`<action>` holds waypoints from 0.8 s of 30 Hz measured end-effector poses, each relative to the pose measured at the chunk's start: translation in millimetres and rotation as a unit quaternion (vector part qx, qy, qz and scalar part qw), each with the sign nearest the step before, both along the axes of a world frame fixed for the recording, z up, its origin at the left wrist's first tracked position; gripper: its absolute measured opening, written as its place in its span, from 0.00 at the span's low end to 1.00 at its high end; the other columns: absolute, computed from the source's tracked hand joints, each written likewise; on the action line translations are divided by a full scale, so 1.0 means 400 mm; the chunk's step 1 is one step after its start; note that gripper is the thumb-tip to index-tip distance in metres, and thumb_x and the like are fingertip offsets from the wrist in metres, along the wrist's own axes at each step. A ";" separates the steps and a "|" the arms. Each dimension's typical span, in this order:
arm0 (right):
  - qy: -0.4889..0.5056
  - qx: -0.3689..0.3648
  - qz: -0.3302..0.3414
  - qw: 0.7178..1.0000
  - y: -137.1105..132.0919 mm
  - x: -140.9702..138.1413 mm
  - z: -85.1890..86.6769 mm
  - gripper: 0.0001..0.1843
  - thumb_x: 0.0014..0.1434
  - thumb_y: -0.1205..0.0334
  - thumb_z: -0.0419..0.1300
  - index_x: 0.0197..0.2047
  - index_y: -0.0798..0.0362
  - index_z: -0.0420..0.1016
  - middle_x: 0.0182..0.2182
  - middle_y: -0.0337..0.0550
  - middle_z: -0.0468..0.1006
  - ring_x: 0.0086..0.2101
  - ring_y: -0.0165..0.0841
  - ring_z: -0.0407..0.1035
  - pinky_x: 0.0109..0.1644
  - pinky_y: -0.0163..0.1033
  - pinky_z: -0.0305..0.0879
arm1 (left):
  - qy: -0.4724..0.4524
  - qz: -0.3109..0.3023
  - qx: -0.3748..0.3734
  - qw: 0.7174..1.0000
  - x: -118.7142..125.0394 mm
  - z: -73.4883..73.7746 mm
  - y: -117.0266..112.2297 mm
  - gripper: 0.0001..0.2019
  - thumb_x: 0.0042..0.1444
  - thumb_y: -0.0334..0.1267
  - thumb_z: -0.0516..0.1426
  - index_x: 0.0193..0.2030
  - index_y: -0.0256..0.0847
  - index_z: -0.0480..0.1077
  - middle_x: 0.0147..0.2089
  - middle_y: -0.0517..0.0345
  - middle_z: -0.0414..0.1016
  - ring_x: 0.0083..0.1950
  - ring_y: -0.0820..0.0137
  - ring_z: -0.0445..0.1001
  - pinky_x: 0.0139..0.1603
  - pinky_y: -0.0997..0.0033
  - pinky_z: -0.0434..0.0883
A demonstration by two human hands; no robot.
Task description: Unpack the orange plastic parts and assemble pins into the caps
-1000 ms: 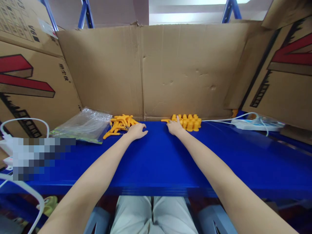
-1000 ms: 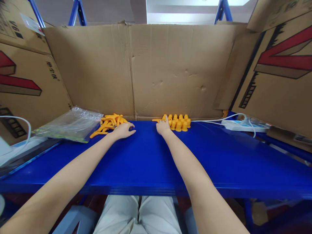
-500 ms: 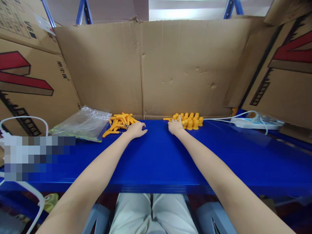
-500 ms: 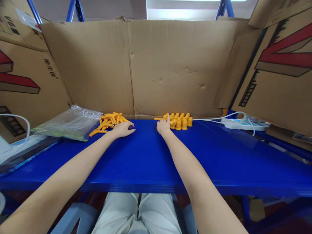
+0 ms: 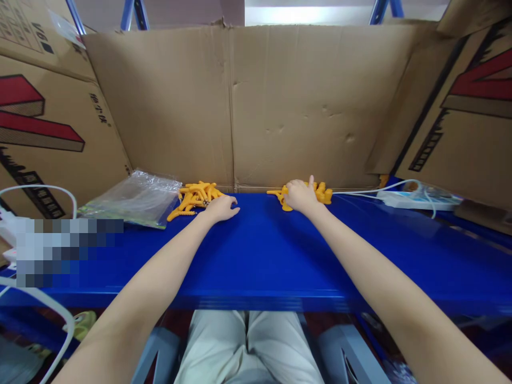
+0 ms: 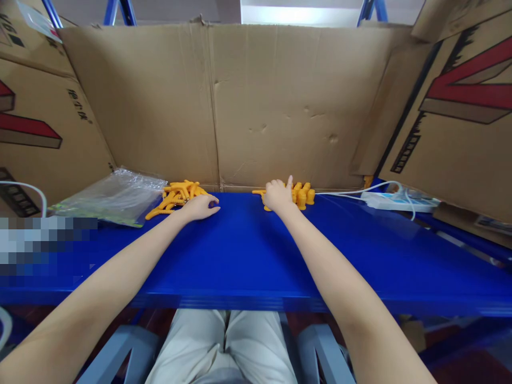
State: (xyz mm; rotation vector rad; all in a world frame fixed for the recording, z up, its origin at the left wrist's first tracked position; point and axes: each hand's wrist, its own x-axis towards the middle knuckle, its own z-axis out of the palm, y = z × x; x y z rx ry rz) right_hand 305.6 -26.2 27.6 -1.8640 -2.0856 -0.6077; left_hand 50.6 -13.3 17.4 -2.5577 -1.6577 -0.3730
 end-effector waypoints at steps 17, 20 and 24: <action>0.071 -0.036 0.022 0.997 -0.005 0.034 -0.038 0.16 0.60 0.57 0.52 0.44 0.57 0.75 0.53 0.58 0.69 0.61 0.53 0.50 0.59 0.74 0.25 | 0.127 0.217 -0.059 0.966 -0.080 0.099 -0.024 0.11 0.42 0.32 0.61 0.36 0.40 0.75 0.45 0.40 0.76 0.55 0.44 0.68 0.54 0.47 0.63; 0.090 -0.011 0.041 0.995 0.003 0.026 -0.056 0.15 0.58 0.56 0.55 0.41 0.57 0.75 0.53 0.58 0.69 0.61 0.55 0.50 0.59 0.74 0.23 | 0.102 0.188 -0.010 0.977 -0.074 0.083 -0.016 0.10 0.48 0.39 0.58 0.36 0.39 0.76 0.45 0.39 0.76 0.54 0.45 0.69 0.55 0.45 0.62; 0.107 -0.015 0.056 0.993 0.004 0.008 -0.067 0.13 0.56 0.54 0.58 0.37 0.56 0.75 0.50 0.55 0.70 0.57 0.52 0.57 0.60 0.72 0.25 | 0.091 0.143 0.057 0.984 -0.057 0.078 -0.018 0.11 0.52 0.41 0.55 0.35 0.38 0.76 0.43 0.40 0.76 0.50 0.49 0.71 0.53 0.49 0.62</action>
